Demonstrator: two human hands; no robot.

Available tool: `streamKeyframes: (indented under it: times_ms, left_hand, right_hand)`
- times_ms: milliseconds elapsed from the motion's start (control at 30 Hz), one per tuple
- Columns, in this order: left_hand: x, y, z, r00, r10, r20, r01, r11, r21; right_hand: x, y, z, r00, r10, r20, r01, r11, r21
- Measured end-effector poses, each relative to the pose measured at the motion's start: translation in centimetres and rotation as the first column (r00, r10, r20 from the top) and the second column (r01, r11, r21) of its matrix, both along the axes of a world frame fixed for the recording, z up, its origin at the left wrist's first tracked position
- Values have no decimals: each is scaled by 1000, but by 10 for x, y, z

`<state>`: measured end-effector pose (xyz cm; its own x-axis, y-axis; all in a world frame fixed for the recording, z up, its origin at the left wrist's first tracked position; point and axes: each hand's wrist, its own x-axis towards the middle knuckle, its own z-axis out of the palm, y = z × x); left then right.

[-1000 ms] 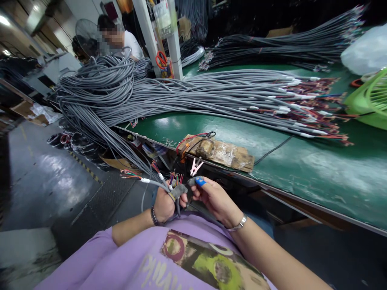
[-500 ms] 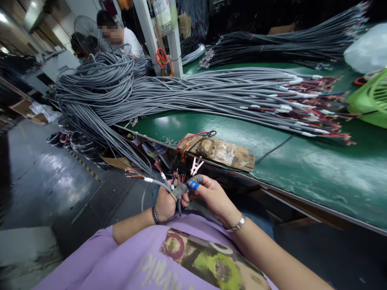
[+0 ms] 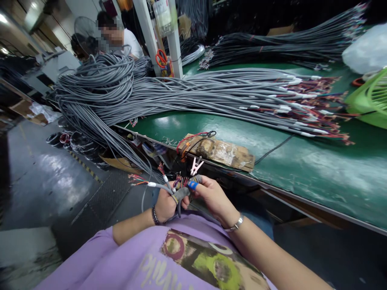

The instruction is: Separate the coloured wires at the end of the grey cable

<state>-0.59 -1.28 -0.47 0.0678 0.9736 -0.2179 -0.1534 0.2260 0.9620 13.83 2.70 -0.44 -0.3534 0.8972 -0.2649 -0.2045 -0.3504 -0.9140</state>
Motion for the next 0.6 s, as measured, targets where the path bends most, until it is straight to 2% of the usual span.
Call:
streamKeyframes:
  times_ms: [233, 333, 467, 533, 600]
  left_hand:
    - [1, 2, -10, 988, 140, 65, -139, 990, -19]
    - [2, 2, -3, 979, 175, 107, -172, 985, -32]
    - [6, 4, 8, 973, 176, 149, -172, 984, -38]
    - [10, 5, 12, 975, 160, 156, -155, 987, -46]
    - [14, 7, 14, 977, 146, 154, -139, 989, -52]
  right_hand:
    - [2, -5, 0, 996, 18, -85, -18, 1000, -5]
    - [6, 0, -5, 983, -43, -178, 31, 997, -68]
    - [9, 16, -11, 964, -122, -237, 57, 963, -263]
    - [8, 24, -10, 962, -75, -261, 0, 961, -275]
    - [5, 29, -8, 961, -23, -276, -40, 975, -220]
